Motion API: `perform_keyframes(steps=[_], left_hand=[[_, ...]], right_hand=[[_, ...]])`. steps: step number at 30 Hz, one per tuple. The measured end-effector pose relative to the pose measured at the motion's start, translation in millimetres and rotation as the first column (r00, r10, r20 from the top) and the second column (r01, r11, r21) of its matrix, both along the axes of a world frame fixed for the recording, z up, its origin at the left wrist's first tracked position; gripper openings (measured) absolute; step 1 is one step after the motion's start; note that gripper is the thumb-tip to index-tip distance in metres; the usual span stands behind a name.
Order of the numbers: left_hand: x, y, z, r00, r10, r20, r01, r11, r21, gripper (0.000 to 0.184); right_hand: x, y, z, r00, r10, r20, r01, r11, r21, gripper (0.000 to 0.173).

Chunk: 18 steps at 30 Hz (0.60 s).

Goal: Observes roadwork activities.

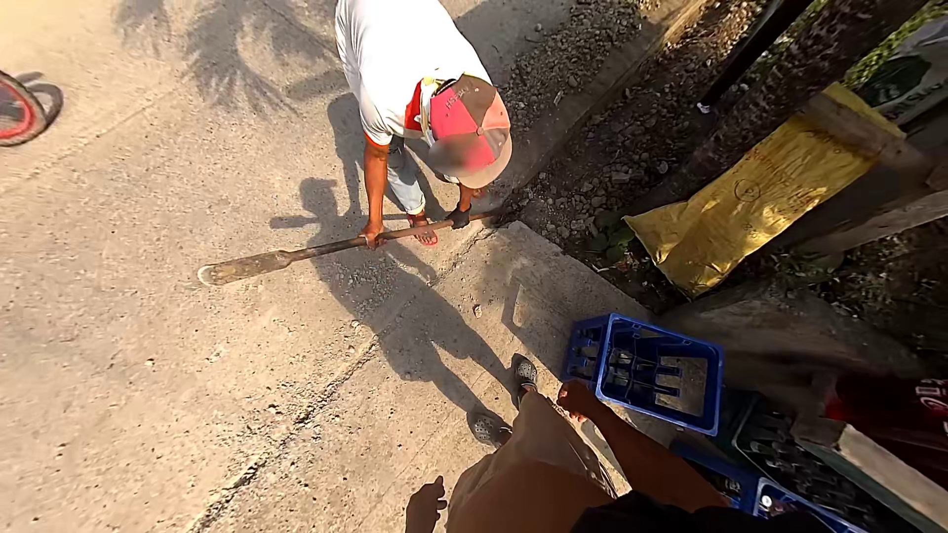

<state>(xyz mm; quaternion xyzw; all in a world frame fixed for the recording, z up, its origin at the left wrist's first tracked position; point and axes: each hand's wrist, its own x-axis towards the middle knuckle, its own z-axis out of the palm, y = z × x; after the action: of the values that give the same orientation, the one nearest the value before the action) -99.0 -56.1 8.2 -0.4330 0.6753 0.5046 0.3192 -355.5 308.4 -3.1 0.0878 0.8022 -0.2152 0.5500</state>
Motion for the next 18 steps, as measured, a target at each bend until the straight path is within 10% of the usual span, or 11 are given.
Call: perform_keyframes(steps=[18], left_hand=[[0.2,1.5,-0.6,1.0,0.016,0.018,-0.016,1.0,0.0,0.048]], right_hand=[[0.3,-1.3,-1.2,1.0,0.001,-0.005,-0.001,1.0,0.016,0.036]])
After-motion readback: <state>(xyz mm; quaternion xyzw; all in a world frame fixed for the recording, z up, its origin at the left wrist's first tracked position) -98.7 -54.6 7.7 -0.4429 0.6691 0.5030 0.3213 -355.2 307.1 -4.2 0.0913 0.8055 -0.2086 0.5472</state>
